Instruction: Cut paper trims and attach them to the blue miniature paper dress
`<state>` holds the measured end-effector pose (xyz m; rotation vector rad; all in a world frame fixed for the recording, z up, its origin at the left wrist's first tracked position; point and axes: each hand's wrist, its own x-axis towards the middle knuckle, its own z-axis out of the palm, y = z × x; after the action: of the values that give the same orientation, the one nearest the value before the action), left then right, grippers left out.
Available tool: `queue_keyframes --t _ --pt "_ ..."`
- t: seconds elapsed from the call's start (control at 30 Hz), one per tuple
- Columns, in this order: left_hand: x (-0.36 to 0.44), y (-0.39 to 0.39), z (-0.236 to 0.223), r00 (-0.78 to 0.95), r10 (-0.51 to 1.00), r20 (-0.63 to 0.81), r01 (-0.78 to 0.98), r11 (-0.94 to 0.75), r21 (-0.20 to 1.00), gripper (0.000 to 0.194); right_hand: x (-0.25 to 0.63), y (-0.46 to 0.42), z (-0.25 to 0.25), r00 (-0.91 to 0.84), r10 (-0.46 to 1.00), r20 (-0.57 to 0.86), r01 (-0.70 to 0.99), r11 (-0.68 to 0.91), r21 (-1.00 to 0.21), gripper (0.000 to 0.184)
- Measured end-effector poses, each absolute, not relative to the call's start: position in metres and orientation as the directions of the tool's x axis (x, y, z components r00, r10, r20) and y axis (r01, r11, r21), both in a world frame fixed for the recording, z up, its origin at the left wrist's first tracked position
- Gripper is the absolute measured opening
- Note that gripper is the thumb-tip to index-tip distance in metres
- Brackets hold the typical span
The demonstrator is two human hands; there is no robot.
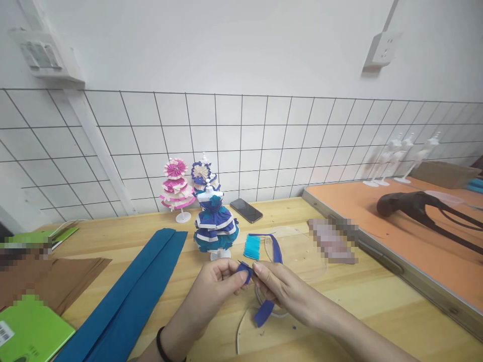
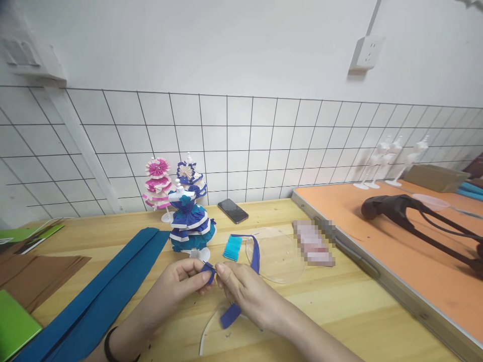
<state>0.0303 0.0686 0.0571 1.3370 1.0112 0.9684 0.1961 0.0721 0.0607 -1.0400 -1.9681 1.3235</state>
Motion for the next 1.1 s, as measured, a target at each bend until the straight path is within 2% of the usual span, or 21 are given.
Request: queue_keyframes --t 0.23,0.43,0.67,0.87,1.1 --pt "0.029 0.069 0.061 0.295 0.955 -0.005 0.054 -0.012 0.998 0.018 0.200 0.073 0.061 -0.570 0.822 -0.004 0.341 0.233 -0.911 0.042" --pt "0.027 0.068 0.065 0.336 0.938 -0.084 0.073 0.063 0.995 0.015 0.206 0.074 0.066 -0.596 0.803 -0.013 0.443 0.315 -0.839 0.044" --pt "0.024 0.068 0.066 0.345 0.932 -0.110 0.098 0.080 0.992 0.015 0.209 0.074 0.068 -0.568 0.823 -0.013 0.566 0.380 -0.732 0.041" --pt "0.024 0.068 0.064 0.352 0.930 -0.108 0.070 0.088 0.994 0.014 0.208 0.074 0.066 -0.572 0.820 0.029 0.573 0.424 -0.702 0.042" --pt "0.025 0.069 0.065 0.340 0.933 -0.119 0.079 0.098 0.992 0.014 0.206 0.074 0.068 -0.554 0.832 0.005 0.637 0.428 -0.641 0.041"
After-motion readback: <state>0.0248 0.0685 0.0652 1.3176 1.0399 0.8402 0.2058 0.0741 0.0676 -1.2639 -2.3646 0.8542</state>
